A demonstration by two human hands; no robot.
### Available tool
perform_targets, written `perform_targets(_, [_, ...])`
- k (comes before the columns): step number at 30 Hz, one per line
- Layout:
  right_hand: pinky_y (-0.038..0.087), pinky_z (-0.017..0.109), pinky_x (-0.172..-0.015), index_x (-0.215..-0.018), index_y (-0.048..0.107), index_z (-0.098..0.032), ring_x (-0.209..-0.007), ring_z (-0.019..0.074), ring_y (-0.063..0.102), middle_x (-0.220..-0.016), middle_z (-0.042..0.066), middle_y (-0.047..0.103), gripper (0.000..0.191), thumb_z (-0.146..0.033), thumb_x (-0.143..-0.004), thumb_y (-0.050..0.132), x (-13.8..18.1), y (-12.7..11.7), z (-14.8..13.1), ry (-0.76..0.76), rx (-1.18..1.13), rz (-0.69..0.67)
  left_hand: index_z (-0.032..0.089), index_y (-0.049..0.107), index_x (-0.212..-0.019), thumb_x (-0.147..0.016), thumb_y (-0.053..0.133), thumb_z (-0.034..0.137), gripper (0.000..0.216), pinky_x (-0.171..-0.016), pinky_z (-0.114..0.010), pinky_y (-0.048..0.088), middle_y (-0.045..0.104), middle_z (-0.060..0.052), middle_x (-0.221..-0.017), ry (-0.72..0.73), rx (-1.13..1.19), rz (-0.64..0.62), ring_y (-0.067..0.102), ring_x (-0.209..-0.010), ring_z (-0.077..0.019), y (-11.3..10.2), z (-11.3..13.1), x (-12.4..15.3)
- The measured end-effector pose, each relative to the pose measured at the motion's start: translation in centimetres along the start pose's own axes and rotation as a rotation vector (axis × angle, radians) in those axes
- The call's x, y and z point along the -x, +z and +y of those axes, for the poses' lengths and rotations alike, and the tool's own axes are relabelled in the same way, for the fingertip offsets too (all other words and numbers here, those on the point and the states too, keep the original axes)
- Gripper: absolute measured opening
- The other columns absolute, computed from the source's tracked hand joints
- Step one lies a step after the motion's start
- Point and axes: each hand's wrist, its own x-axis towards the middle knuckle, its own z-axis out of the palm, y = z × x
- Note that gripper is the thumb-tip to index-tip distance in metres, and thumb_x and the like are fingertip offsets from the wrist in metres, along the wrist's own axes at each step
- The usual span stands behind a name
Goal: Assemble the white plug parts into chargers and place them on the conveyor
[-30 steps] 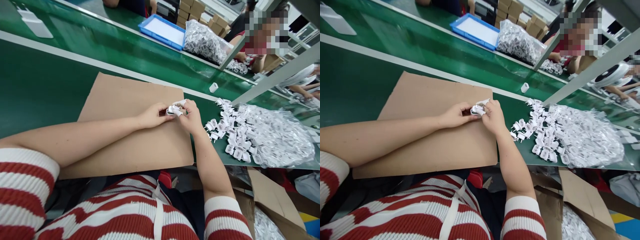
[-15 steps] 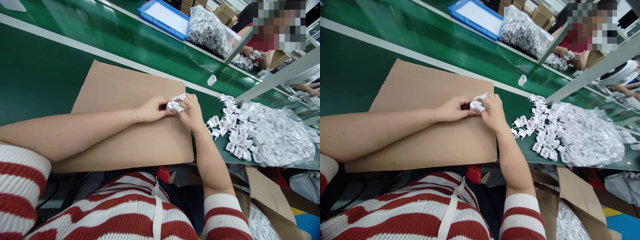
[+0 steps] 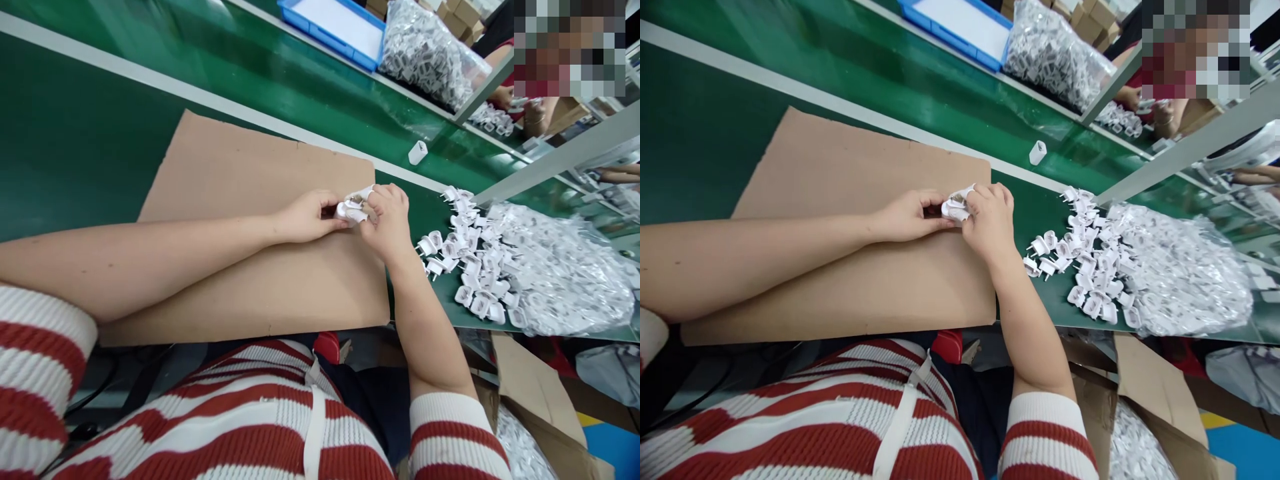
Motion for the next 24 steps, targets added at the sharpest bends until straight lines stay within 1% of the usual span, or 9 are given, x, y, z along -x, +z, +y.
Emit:
perform_targets(5, [0.029,0.058,-0.117,-0.089,0.066,-0.026,-0.105,0.0313,0.054,-0.096,0.006,0.066,0.011,-0.02,-0.084,0.058,-0.4,-0.4,0.1,0.023,-0.027,-0.005,0.016,0.074,-0.103,-0.082,0.075,0.055,0.044,-0.082,-0.034,0.054,0.075,-0.005,-0.096,-0.014,0.063,0.012,0.068,-0.088,-0.0235,0.3,0.2,0.1])
perform_targets(7, [0.025,0.059,-0.119,-0.088,0.066,-0.026,-0.106,0.0317,0.055,-0.098,0.006,0.067,0.011,-0.02,-0.083,0.059,-0.4,-0.5,0.0,0.033,-0.031,0.003,0.016,0.073,-0.113,-0.084,0.076,0.052,0.046,-0.085,-0.035,0.055,0.076,-0.007,-0.106,0.009,0.118,0.019,0.07,-0.094,-0.0249,0.5,0.3,0.2])
perform_targets(9, [0.023,0.059,-0.121,-0.087,0.066,-0.026,-0.107,0.0315,0.055,-0.099,0.005,0.067,0.012,-0.018,-0.082,0.059,-0.3,-0.5,-0.1,0.04,-0.022,0.011,0.017,0.072,-0.117,-0.086,0.073,0.049,0.045,-0.087,-0.036,0.055,0.077,-0.008,-0.108,0.043,0.113,0.025,0.07,-0.095,-0.0251,0.6,0.2,0.3])
perform_targets(13, [0.025,0.056,-0.12,-0.088,0.068,-0.026,-0.105,0.0298,0.057,-0.098,0.005,0.067,0.017,-0.015,-0.079,0.058,0.1,0.1,-0.3,0.081,-0.017,0.038,0.018,0.073,-0.107,-0.095,0.065,0.047,0.033,-0.088,-0.038,0.052,0.074,-0.007,-0.095,0.122,-0.16,0.049,0.067,-0.089,-0.025,0.6,0.2,0.6])
perform_targets(15, [0.028,0.054,-0.119,-0.093,0.07,-0.025,-0.104,0.0288,0.059,-0.099,0.005,0.067,0.022,-0.015,-0.079,0.057,0.2,0.4,-0.3,0.11,-0.053,0.035,0.016,0.072,-0.109,-0.099,0.058,0.045,0.034,-0.092,-0.041,0.051,0.075,-0.011,-0.1,0.136,-0.348,0.053,0.067,-0.095,-0.028,0.6,0.5,0.9])
perform_targets(18, [0.031,0.052,-0.117,-0.097,0.073,-0.024,-0.106,0.0279,0.061,-0.1,0.005,0.067,0.029,-0.013,-0.076,0.056,0.0,0.4,-0.5,0.143,-0.099,0.006,0.01,0.068,-0.124,-0.104,0.051,0.045,0.043,-0.094,-0.045,0.049,0.073,-0.019,-0.115,0.089,-0.673,0.047,0.065,-0.107,-0.0347,0.8,1.3,1.2])
perform_targets(20, [0.032,0.051,-0.116,-0.094,0.074,-0.023,-0.107,0.0282,0.062,-0.099,0.005,0.068,0.03,-0.011,-0.073,0.056,-0.2,0.2,-0.7,0.165,-0.092,-0.011,0.008,0.065,-0.129,-0.105,0.049,0.046,0.048,-0.093,-0.045,0.048,0.071,-0.022,-0.119,0.045,-0.85,0.02,0.064,-0.112,-0.0373,1.0,2.1,1.3])
perform_targets(22, [0.034,0.051,-0.115,-0.091,0.074,-0.024,-0.107,0.0281,0.062,-0.097,0.004,0.069,0.03,-0.009,-0.071,0.057,-0.3,0.0,-0.9,0.193,-0.086,-0.018,0.007,0.065,-0.13,-0.106,0.046,0.046,0.05,-0.092,-0.045,0.047,0.071,-0.024,-0.119,0.007,-0.961,-0.017,0.064,-0.113,-0.0381,1.1,2.9,1.3])
perform_targets(24, [0.037,0.048,-0.112,-0.094,0.076,-0.024,-0.105,0.0268,0.062,-0.096,0.004,0.069,0.032,-0.009,-0.072,0.059,-0.2,-0.1,-1.0,0.226,-0.127,-0.012,0.007,0.066,-0.13,-0.106,0.045,0.045,0.05,-0.09,-0.044,0.047,0.072,-0.025,-0.118,-0.024,-1.024,-0.034,0.064,-0.113,-0.0385,1.3,3.5,1.3])
